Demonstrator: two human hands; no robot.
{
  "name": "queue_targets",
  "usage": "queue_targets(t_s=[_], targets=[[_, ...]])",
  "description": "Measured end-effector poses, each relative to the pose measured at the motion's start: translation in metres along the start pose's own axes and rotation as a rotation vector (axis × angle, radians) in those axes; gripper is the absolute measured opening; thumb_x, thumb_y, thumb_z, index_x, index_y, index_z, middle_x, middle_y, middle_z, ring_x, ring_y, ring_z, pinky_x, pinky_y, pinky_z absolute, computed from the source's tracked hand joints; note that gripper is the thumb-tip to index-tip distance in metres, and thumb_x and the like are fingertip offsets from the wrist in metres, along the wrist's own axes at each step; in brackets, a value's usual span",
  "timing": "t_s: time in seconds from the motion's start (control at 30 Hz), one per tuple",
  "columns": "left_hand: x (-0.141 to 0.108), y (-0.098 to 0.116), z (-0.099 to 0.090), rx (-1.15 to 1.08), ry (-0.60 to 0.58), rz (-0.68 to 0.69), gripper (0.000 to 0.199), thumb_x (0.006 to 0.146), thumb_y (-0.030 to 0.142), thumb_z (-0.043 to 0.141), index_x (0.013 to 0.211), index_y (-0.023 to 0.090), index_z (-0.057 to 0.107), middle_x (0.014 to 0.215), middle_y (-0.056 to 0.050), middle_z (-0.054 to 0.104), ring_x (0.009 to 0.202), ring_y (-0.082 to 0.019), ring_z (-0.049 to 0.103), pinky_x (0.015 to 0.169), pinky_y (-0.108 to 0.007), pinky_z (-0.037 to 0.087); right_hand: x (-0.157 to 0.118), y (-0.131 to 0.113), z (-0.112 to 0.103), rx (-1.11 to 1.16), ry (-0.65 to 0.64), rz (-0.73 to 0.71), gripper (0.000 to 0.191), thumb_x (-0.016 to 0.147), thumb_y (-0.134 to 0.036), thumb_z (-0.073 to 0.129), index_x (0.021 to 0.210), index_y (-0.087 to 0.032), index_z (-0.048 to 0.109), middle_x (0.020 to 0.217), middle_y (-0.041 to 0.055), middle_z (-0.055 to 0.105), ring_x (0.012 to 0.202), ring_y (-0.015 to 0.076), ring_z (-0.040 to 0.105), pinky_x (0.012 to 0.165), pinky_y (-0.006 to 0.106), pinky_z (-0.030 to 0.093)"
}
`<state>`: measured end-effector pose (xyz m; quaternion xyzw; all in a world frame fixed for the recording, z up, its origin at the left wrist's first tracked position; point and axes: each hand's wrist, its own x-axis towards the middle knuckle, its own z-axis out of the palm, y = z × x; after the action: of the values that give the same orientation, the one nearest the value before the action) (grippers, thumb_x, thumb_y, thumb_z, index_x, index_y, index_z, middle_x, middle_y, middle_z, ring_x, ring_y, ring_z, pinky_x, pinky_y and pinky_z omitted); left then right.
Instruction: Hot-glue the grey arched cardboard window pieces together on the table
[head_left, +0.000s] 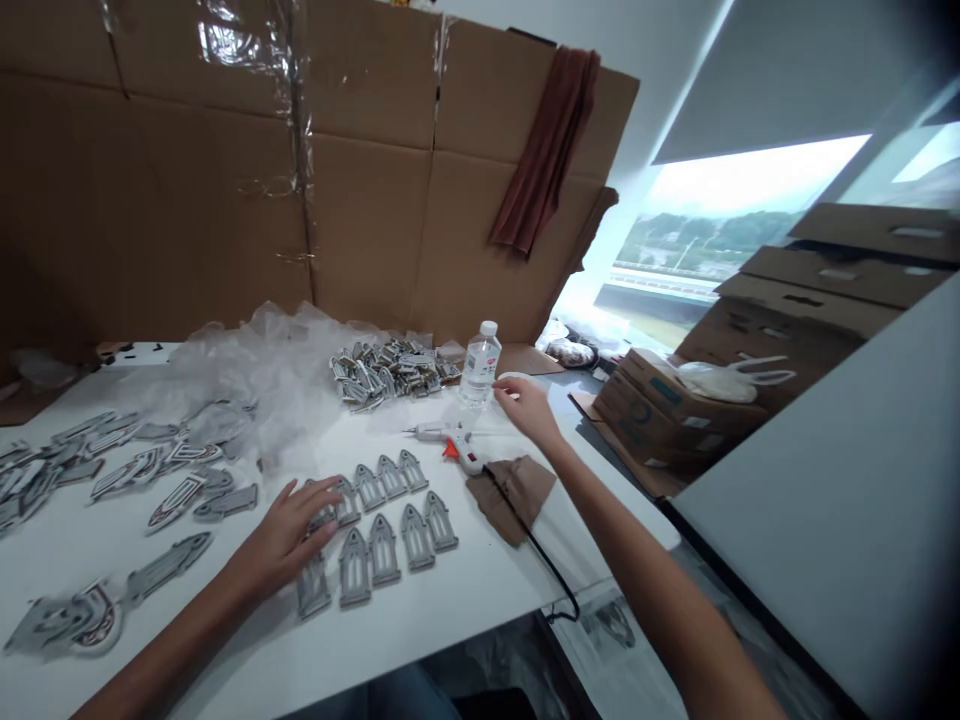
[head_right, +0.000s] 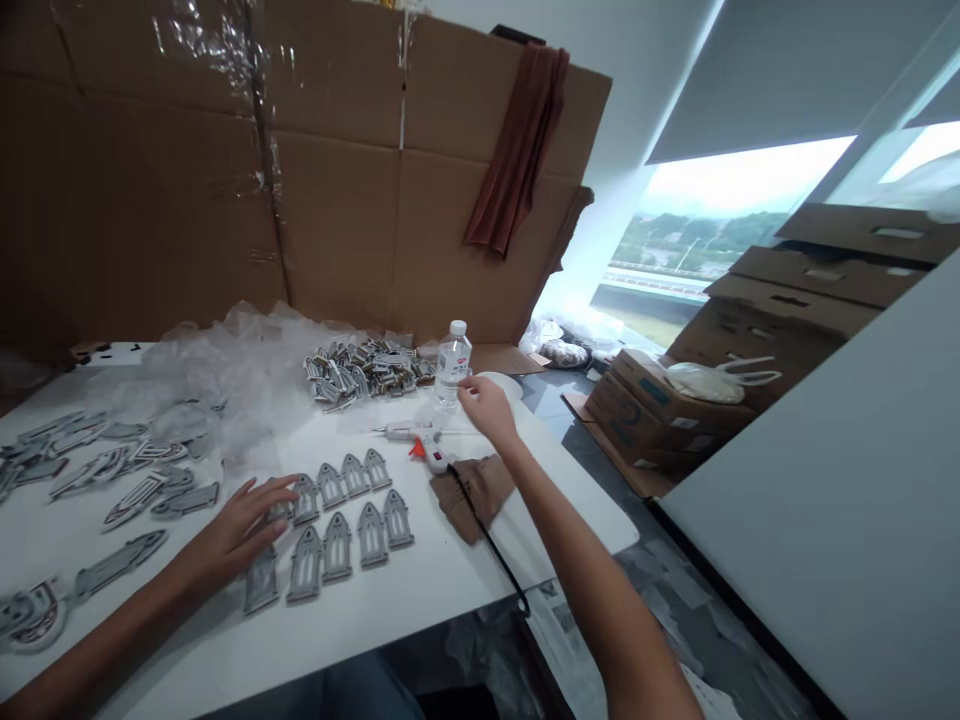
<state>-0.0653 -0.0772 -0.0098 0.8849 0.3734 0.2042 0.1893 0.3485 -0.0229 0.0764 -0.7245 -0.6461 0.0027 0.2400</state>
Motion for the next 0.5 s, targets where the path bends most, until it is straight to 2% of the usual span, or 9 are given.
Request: queue_targets(t_s=[0.13,0.3,0.37,0.5], targets=[[0.013,-0.008,-0.003,-0.065,0.197,-0.051,0.033,0.095,0.04,0.042,0.124,0.027,0.053,0.146,-0.008,0.045,0.134,-0.026,0.043,0.11,-0.046,0.037,0.048,0.057,-0.012,-0.09,-0.093,0.227,0.032,0.092,-0.037,0.056,0.116,-0.016,0.058,0.117,0.008,0.06,0.101,0.0191,0.06,0.087,0.041,0.051],[0.018,-0.021,0.007,-0.055,0.442,-0.076,0.03,0.094,0.039,0.045,0.12,0.025,0.051,0.139,-0.009,0.049,0.13,-0.027,0.046,0.106,-0.046,0.039,0.097,0.095,-0.003,-0.16,-0.242,0.376,0.036,0.091,-0.037,0.057,0.12,-0.016,0.056,0.12,0.0083,0.058,0.103,0.0205,0.06,0.086,0.041,0.052],[0.016,-0.025,0.012,-0.022,0.47,-0.086,0.029,0.093,0.038,0.045,0.119,0.025,0.051,0.138,-0.01,0.05,0.126,-0.028,0.05,0.103,-0.045,0.042,0.11,0.103,0.006,-0.188,-0.288,0.43,0.036,0.091,-0.037,0.057,0.121,-0.016,0.056,0.12,0.0083,0.058,0.103,0.0203,0.06,0.086,0.041,0.052],[0.011,-0.031,0.018,0.033,0.449,-0.119,0.031,0.092,0.04,0.047,0.12,0.026,0.05,0.137,-0.01,0.049,0.123,-0.028,0.053,0.099,-0.044,0.046,0.126,0.113,0.024,-0.242,-0.333,0.526,0.037,0.091,-0.036,0.057,0.122,-0.016,0.055,0.121,0.0089,0.058,0.103,0.0201,0.06,0.086,0.042,0.052]])
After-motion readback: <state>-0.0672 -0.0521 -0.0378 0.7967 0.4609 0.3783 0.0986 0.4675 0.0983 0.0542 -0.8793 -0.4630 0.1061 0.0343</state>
